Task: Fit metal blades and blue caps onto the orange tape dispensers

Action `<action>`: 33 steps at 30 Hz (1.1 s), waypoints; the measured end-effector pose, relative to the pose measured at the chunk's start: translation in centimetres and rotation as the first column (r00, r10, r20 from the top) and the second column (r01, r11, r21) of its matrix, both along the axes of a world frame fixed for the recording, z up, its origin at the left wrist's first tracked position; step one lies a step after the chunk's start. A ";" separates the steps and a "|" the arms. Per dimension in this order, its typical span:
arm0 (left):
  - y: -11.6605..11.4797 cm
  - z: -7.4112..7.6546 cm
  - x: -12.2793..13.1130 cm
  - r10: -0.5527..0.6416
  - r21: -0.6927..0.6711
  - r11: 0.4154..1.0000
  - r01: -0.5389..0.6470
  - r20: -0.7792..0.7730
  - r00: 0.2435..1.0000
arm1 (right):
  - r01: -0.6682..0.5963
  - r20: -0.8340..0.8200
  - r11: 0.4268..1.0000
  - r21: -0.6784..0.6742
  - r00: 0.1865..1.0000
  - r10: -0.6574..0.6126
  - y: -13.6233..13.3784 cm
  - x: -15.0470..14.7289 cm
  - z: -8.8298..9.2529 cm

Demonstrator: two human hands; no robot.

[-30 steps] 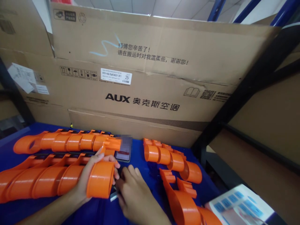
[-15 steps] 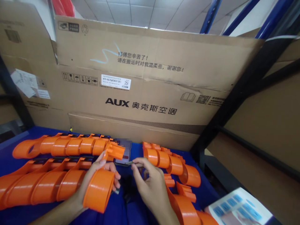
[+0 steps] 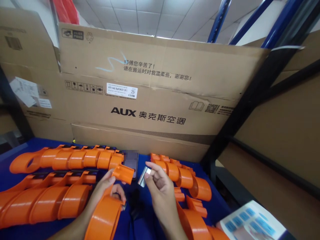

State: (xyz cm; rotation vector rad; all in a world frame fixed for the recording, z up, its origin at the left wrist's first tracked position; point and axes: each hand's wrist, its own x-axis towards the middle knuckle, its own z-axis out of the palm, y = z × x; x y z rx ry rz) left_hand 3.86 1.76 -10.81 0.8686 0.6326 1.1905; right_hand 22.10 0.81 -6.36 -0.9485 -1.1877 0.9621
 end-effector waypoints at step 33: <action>-1.6 2.3 -0.2 0.235 -0.022 0.970 -0.241 -0.157 0.959 | -0.071 -0.068 0.989 -0.131 0.996 0.063 -0.1 -0.3 0.5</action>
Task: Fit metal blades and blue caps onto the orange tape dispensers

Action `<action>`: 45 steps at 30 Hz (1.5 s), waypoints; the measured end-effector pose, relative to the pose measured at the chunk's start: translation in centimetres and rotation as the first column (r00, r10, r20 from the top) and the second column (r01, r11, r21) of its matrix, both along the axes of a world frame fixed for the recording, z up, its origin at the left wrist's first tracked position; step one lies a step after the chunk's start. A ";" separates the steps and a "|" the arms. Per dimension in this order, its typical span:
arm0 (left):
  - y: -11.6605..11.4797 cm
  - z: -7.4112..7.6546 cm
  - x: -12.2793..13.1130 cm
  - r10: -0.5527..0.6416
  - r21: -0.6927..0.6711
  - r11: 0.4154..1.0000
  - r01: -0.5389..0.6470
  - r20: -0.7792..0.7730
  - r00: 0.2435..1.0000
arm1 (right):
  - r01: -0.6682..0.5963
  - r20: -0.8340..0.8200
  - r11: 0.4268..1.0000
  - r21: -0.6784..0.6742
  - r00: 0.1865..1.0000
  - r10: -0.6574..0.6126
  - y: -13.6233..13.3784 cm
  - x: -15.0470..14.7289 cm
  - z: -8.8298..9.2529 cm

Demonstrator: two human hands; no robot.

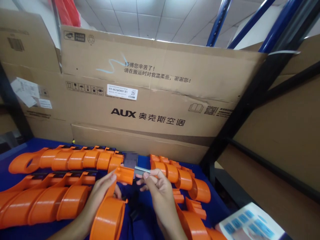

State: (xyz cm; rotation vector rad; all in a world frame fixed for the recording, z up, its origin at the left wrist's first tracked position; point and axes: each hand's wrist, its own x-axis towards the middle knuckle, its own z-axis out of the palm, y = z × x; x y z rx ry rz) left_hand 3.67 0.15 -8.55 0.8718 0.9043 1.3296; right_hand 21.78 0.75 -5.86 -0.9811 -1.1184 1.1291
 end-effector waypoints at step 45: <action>0.0 0.4 -1.2 0.063 0.036 0.997 -0.063 0.013 0.998 | -0.276 0.900 0.922 0.272 0.411 -0.143 -1.5 0.1 -0.2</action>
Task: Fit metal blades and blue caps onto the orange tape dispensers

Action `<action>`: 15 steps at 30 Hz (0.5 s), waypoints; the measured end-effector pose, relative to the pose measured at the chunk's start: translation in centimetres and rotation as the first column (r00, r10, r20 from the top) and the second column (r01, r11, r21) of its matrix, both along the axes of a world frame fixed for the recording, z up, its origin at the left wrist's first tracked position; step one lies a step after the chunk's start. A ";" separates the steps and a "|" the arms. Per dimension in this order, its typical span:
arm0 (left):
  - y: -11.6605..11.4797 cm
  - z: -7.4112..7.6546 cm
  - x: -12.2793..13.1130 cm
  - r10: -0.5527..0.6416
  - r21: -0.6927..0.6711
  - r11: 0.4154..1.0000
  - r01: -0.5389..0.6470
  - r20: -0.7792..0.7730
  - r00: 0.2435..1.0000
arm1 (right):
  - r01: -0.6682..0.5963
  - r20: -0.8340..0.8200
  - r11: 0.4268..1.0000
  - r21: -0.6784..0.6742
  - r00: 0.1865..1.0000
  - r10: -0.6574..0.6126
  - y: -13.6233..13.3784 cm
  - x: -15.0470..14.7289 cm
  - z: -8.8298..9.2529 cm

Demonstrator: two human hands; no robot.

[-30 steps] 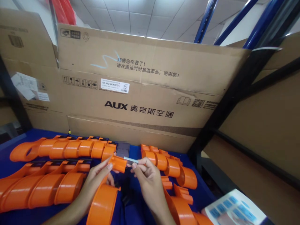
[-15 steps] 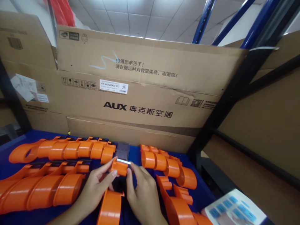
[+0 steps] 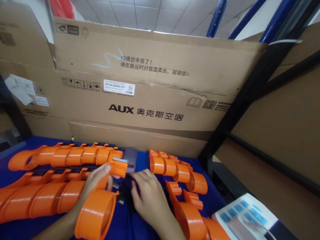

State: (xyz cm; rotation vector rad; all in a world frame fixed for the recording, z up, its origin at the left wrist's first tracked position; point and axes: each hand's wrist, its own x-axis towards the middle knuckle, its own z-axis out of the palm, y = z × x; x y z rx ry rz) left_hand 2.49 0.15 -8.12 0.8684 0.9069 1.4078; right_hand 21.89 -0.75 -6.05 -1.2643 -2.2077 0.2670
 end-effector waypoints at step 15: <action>-0.3 0.3 0.1 -0.003 -0.030 1.000 0.004 0.015 1.000 | -0.078 0.250 0.989 -0.125 0.962 0.107 -0.3 -0.9 -0.4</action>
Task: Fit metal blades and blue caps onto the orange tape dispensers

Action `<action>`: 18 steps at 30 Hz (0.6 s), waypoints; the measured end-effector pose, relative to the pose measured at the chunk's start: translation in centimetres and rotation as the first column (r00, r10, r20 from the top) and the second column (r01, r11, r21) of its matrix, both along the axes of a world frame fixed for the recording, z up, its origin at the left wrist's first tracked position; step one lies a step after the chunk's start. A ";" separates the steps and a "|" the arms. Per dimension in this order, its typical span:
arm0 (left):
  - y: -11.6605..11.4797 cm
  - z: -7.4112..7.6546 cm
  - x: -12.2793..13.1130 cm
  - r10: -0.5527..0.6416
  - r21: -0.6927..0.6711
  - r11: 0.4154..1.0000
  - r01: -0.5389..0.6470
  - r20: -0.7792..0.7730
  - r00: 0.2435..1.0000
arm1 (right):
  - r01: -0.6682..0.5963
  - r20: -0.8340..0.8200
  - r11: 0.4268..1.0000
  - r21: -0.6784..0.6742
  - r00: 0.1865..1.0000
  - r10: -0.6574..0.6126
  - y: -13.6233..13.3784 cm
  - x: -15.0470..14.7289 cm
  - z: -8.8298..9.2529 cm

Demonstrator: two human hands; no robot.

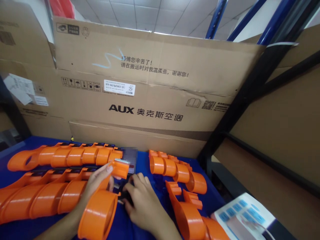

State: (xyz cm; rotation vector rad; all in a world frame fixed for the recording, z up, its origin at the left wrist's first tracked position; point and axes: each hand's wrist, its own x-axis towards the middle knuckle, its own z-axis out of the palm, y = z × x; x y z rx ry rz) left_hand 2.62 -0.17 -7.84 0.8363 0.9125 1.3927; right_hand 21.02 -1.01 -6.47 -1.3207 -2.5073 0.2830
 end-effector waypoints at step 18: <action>0.0 -1.3 1.5 -0.055 0.178 0.981 0.073 -0.104 0.993 | 0.238 -0.572 0.901 0.364 0.820 0.015 0.2 1.1 1.1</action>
